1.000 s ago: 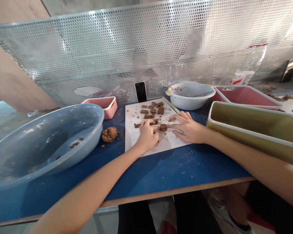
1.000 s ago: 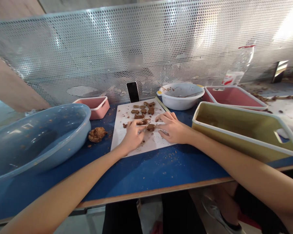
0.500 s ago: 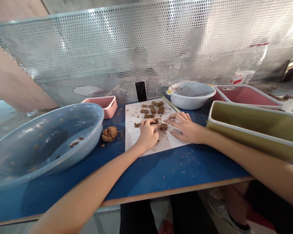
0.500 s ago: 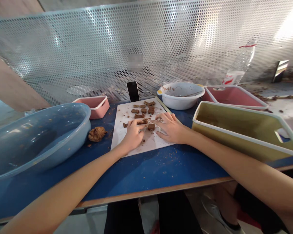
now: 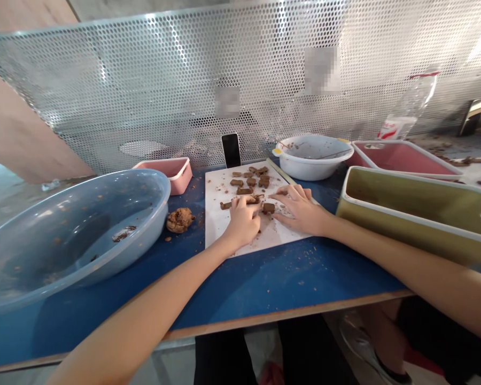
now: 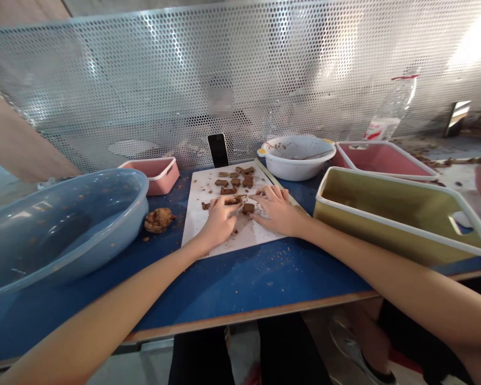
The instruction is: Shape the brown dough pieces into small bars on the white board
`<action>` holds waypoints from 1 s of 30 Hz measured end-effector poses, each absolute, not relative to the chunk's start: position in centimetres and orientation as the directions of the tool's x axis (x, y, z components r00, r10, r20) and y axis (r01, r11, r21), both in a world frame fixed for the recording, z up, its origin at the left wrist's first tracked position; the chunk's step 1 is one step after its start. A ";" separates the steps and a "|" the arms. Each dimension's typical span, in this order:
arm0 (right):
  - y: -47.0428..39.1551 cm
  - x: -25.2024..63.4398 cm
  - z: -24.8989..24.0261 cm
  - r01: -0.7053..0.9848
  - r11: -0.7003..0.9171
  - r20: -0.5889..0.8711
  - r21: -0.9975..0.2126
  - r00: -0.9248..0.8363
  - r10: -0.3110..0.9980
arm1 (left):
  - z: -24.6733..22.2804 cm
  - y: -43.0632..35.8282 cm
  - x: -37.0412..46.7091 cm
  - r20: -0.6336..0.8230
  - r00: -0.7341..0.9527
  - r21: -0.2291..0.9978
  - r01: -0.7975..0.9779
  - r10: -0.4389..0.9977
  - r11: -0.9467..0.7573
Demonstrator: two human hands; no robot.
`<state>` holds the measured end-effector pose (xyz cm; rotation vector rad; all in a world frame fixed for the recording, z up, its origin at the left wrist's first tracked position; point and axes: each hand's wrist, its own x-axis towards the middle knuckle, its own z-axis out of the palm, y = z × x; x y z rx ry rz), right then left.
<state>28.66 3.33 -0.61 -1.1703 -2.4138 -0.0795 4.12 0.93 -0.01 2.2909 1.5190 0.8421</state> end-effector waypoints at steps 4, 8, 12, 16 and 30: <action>4.4 28.1 -1.1 0.752 0.615 0.448 -0.239 -0.477 0.756 | 0.0 1.0 4.1 0.321 0.278 0.524 0.744 0.905 -0.414; 4.9 27.4 -0.9 0.749 0.579 0.407 -0.321 -0.443 0.799 | 0.0 1.1 4.0 0.333 0.260 0.529 0.744 0.906 -0.408; 5.0 27.0 -0.3 0.745 0.549 0.336 -0.378 -0.442 0.832 | -0.1 1.2 3.8 0.341 0.245 0.524 0.752 0.908 -0.399; 5.2 27.0 -0.1 0.720 0.563 0.315 -0.406 -0.468 0.826 | -0.2 1.3 3.7 0.354 0.240 0.523 0.751 0.904 -0.404; 5.4 26.9 -0.3 0.710 0.555 0.296 -0.434 -0.469 0.832 | -0.2 1.2 3.8 0.366 0.231 0.509 0.761 0.901 -0.402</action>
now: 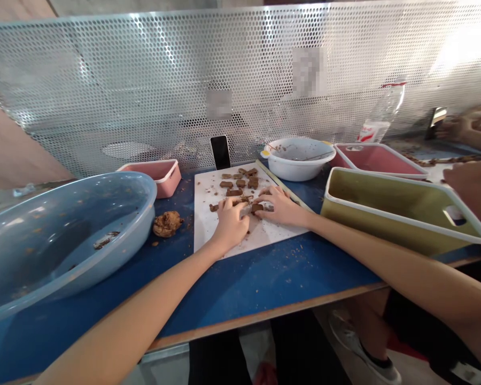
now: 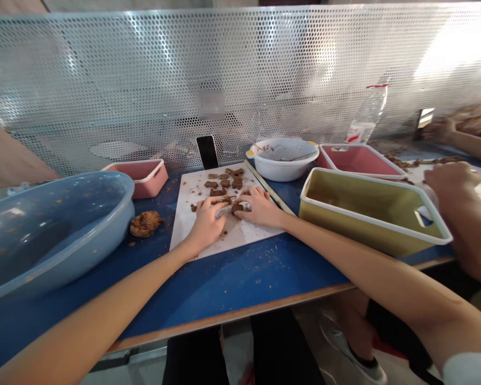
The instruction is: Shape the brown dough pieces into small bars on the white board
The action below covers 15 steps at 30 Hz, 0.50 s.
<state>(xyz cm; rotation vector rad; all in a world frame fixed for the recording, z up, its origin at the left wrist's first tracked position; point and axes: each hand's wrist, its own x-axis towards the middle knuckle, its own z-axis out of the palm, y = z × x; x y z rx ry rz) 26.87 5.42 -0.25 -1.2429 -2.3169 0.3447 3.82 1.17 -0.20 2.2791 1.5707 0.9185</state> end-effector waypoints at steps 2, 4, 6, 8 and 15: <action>5.3 26.8 -0.2 0.721 0.548 0.305 -0.424 -0.456 0.836 | -0.1 1.1 3.8 0.366 0.230 0.514 0.758 0.902 -0.402; 5.1 26.8 -0.1 0.740 0.535 0.310 -0.407 -0.439 0.843 | -0.1 1.1 3.8 0.366 0.230 0.520 0.753 0.902 -0.403; 5.0 26.9 0.0 0.756 0.526 0.310 -0.388 -0.431 0.848 | -0.1 1.1 3.8 0.361 0.230 0.526 0.750 0.904 -0.401; 4.9 27.0 0.0 0.763 0.528 0.317 -0.372 -0.430 0.845 | 0.0 1.1 3.8 0.355 0.228 0.528 0.751 0.907 -0.396; 4.9 27.6 -0.2 0.752 0.548 0.347 -0.367 -0.436 0.830 | 0.1 0.9 3.8 0.328 0.232 0.535 0.753 0.916 -0.383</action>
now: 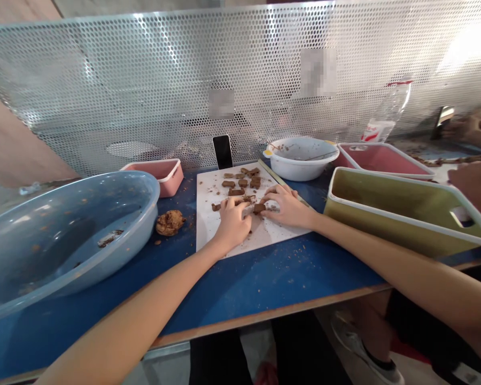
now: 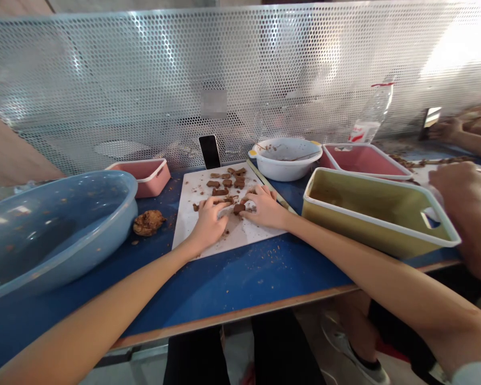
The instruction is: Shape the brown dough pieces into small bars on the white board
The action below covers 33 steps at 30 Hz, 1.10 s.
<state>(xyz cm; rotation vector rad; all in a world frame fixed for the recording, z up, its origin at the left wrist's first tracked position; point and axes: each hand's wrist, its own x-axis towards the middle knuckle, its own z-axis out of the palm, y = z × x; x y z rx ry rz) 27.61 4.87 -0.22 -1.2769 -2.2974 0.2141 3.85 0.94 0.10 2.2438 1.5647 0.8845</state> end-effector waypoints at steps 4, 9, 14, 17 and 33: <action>4.9 27.6 -0.2 0.745 0.546 0.343 -0.384 -0.434 0.833 | 0.2 0.9 3.9 0.326 0.239 0.528 0.756 0.915 -0.386; 5.2 27.8 -0.5 0.748 0.544 0.347 -0.379 -0.431 0.833 | 0.4 0.7 4.0 0.317 0.231 0.526 0.764 0.920 -0.373; 5.3 28.1 -0.7 0.767 0.531 0.347 -0.360 -0.418 0.839 | 0.5 0.7 4.0 0.308 0.234 0.531 0.762 0.922 -0.370; 5.3 28.0 -0.7 0.761 0.542 0.354 -0.357 -0.427 0.832 | 0.4 0.8 4.0 0.315 0.233 0.525 0.764 0.920 -0.374; 1.7 29.1 -0.4 0.836 0.429 0.262 -0.343 -0.354 0.898 | 0.9 0.2 4.3 0.265 0.328 0.426 0.804 0.907 -0.416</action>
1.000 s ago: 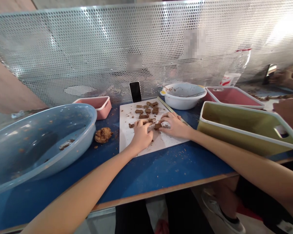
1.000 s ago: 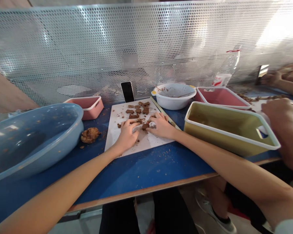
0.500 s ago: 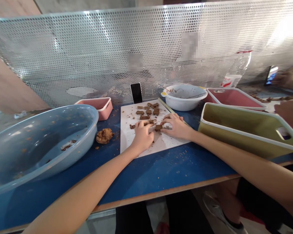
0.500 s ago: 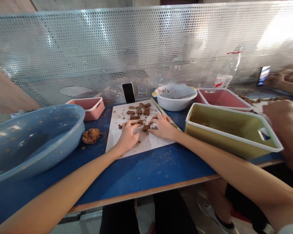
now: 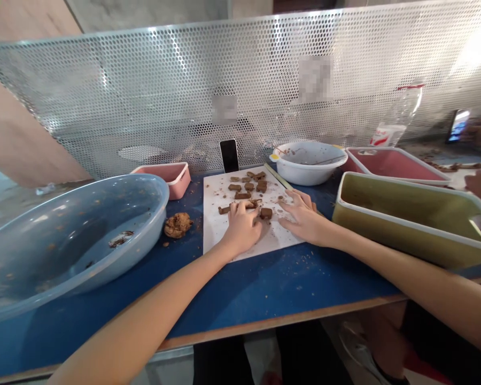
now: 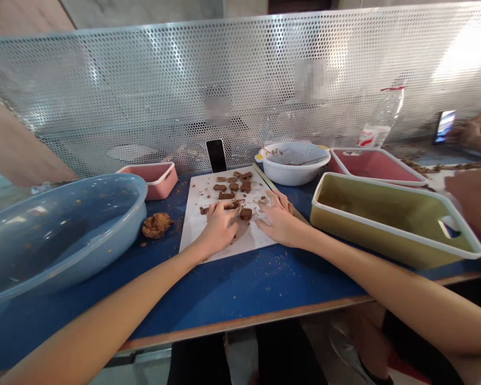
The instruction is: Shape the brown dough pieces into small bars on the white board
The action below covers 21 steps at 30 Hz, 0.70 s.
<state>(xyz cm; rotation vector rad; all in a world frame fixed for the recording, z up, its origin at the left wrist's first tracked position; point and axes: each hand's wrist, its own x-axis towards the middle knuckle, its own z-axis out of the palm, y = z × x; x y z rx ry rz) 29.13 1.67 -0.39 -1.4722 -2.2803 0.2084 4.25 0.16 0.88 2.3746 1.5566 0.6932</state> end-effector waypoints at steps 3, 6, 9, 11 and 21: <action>1.2 28.7 -0.4 0.832 0.407 0.163 -0.377 -0.373 0.913 | 0.9 0.1 4.3 0.258 0.344 0.399 0.813 0.903 -0.424; 0.7 28.1 -0.1 0.833 0.387 0.092 -0.396 -0.384 0.919 | 0.8 0.1 4.2 0.257 0.351 0.383 0.819 0.901 -0.428; 0.2 27.6 0.1 0.826 0.399 0.085 -0.399 -0.399 0.913 | 0.6 0.2 4.2 0.262 0.368 0.367 0.817 0.892 -0.445; -0.1 27.4 0.1 0.811 0.424 0.100 -0.402 -0.422 0.901 | 0.5 0.3 4.2 0.270 0.379 0.357 0.814 0.885 -0.458; 0.0 27.1 -0.4 0.796 0.460 0.145 -0.393 -0.440 0.886 | 0.2 0.5 4.0 0.304 0.391 0.373 0.791 0.869 -0.486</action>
